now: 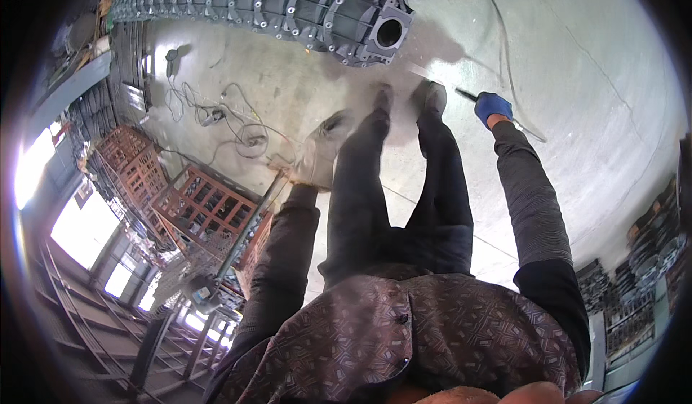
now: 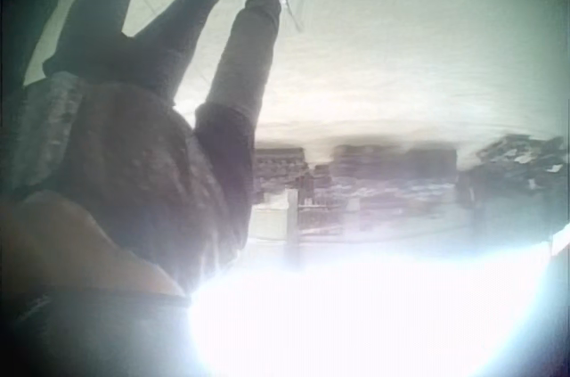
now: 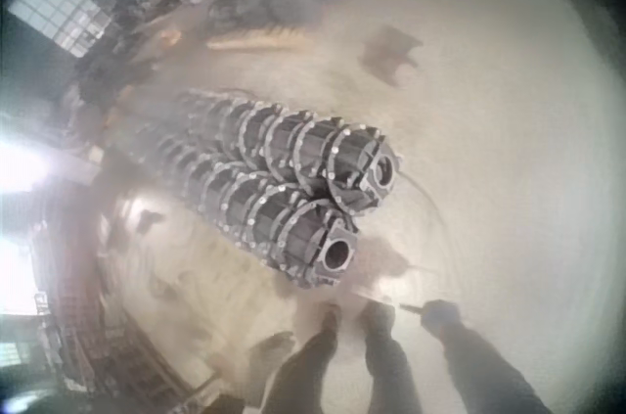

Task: The person uses a handheld tool to spray or wipe the surfaces of stacked metal parts in a warehouse. They move between rows, handling the tool and occasionally lifting parts to access different sides.

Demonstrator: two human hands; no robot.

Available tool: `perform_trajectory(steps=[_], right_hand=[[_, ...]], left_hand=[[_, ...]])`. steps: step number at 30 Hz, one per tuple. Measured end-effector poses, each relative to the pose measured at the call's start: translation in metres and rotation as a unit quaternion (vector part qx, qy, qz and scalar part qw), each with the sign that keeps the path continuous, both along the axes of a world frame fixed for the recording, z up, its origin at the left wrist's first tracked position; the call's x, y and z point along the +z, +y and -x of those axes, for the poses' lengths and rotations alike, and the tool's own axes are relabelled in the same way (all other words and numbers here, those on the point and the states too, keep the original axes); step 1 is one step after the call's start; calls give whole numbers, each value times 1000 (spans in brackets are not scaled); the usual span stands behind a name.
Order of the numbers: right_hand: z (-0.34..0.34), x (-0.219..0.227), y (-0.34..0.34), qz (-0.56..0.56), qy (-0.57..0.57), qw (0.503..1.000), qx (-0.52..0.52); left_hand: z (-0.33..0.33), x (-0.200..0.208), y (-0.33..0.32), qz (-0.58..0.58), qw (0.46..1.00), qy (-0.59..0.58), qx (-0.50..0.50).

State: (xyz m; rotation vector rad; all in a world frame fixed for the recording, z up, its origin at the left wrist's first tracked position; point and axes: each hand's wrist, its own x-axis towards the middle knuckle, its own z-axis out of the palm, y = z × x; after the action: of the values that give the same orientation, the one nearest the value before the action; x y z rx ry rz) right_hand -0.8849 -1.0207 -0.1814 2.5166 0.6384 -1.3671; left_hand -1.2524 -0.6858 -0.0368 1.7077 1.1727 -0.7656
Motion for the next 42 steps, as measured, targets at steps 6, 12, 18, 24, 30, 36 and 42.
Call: perform_trajectory(steps=[6,12,18,24,30,36,42], right_hand=[[27,-31,-34,-10,-26,988,-150],[57,-50,-40,-38,2,987,-157],[90,-40,-23,-9,20,992,-127],[96,-20,4,-7,34,984,-172],[87,-15,79,-125,-23,986,-111],[66,-3,169,-172,-5,984,-39],[32,-19,165,-153,-55,973,-165]], left_hand=[[-3,-86,80,-112,912,181,-349],[-60,-176,151,-169,831,155,-506],[-54,-153,148,-98,854,182,-477],[-19,-117,137,-82,863,233,-440],[14,-107,134,-58,888,262,-373],[25,-105,131,-50,899,271,-340],[20,-109,144,-50,895,264,-356]])
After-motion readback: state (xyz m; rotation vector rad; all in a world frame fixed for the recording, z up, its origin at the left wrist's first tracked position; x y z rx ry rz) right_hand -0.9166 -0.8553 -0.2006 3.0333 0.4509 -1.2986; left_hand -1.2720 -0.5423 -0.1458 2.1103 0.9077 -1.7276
